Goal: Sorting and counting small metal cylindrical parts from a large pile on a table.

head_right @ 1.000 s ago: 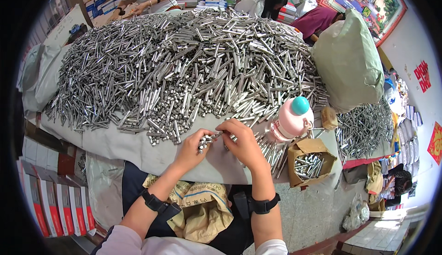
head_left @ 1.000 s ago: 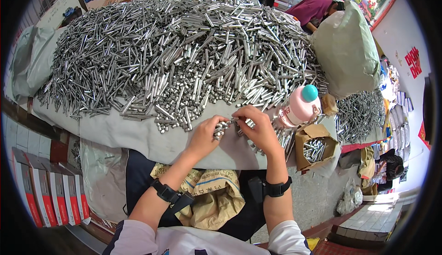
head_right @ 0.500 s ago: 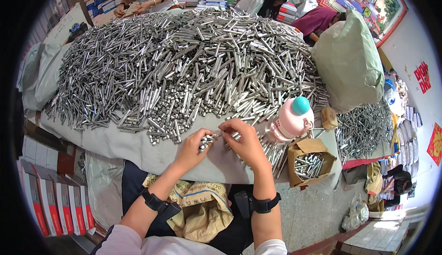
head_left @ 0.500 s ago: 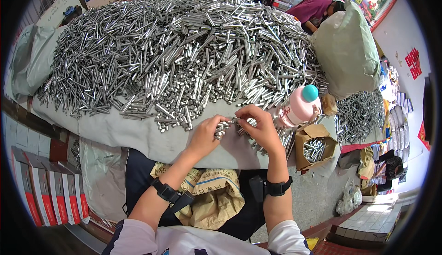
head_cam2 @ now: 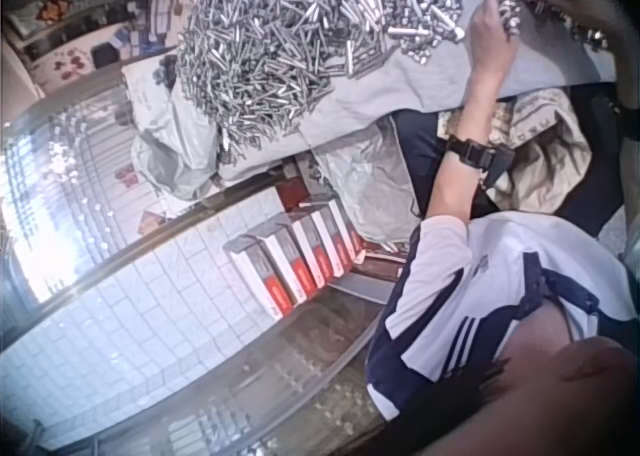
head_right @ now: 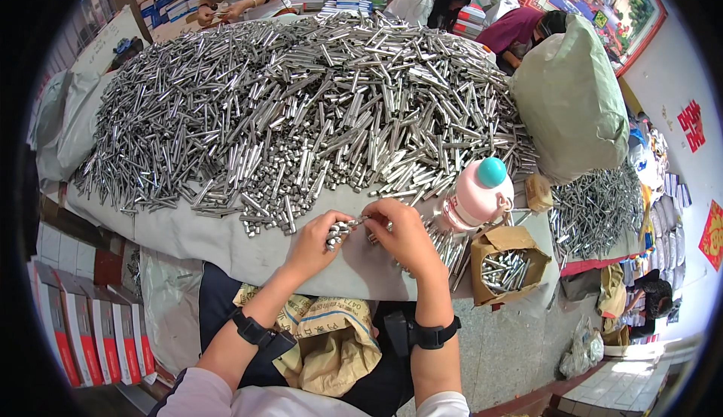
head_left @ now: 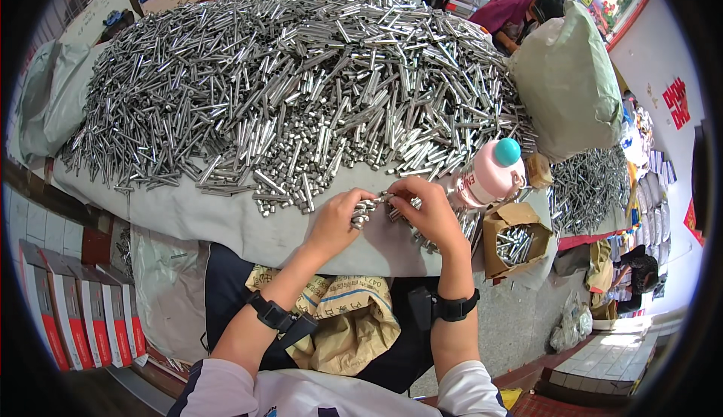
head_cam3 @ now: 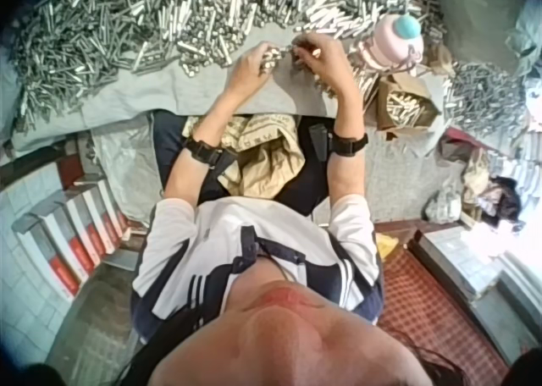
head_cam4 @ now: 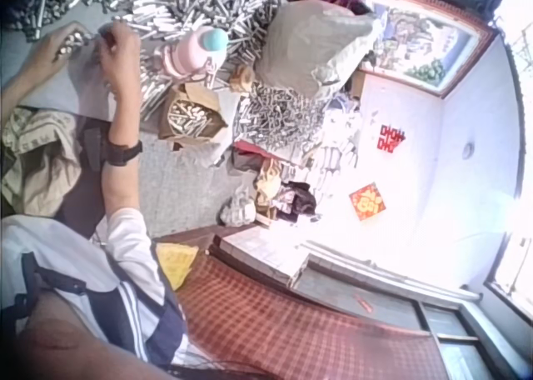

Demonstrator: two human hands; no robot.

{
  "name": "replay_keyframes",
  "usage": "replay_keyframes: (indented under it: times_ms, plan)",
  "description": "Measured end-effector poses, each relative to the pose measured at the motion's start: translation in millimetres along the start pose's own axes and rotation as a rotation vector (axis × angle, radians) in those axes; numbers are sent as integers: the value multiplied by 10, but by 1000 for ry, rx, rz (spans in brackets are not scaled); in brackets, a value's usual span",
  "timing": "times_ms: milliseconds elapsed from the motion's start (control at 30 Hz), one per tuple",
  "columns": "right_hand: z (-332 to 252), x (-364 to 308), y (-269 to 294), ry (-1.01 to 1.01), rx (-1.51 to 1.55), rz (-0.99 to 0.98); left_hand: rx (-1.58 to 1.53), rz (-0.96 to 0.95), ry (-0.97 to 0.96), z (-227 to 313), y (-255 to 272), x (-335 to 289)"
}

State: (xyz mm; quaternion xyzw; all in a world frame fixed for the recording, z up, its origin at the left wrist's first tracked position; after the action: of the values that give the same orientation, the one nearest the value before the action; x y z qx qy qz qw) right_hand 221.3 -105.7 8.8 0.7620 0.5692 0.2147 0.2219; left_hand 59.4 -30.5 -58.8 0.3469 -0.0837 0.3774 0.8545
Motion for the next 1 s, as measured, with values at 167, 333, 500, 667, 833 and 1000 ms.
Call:
replay_keyframes:
  times_ms: [167,333,500,667,833,1000]
  plan:
    - [-61,0,6,-114,-81,-34,15,0,-33,44,13,17]
    - [-34,14,-3,40,-36,5,18,7,-25,50,9,18]
    - [-56,4,-9,72,-13,13,11,11,-31,36,3,14]
    - [-49,10,0,6,-32,-14,5,17,-33,21,-3,10]
    - [9,7,10,-43,-107,-13,26,15,-58,46,11,16]
    - [-58,14,18,-162,-156,-29,55,20,-82,61,21,17]
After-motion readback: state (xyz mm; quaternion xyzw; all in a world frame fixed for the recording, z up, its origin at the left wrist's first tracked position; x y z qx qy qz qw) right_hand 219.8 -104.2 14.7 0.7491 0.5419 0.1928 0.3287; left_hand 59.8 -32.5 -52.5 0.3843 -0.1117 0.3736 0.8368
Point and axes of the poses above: each hand's wrist, its own x-axis towards the middle knuckle, its own y-axis out of the back of the hand, z = x × y, the point moved 2 cm from there along x, towards the middle knuckle, and after that the axes turned 8 degrees about -y, right-handed, at the moved point
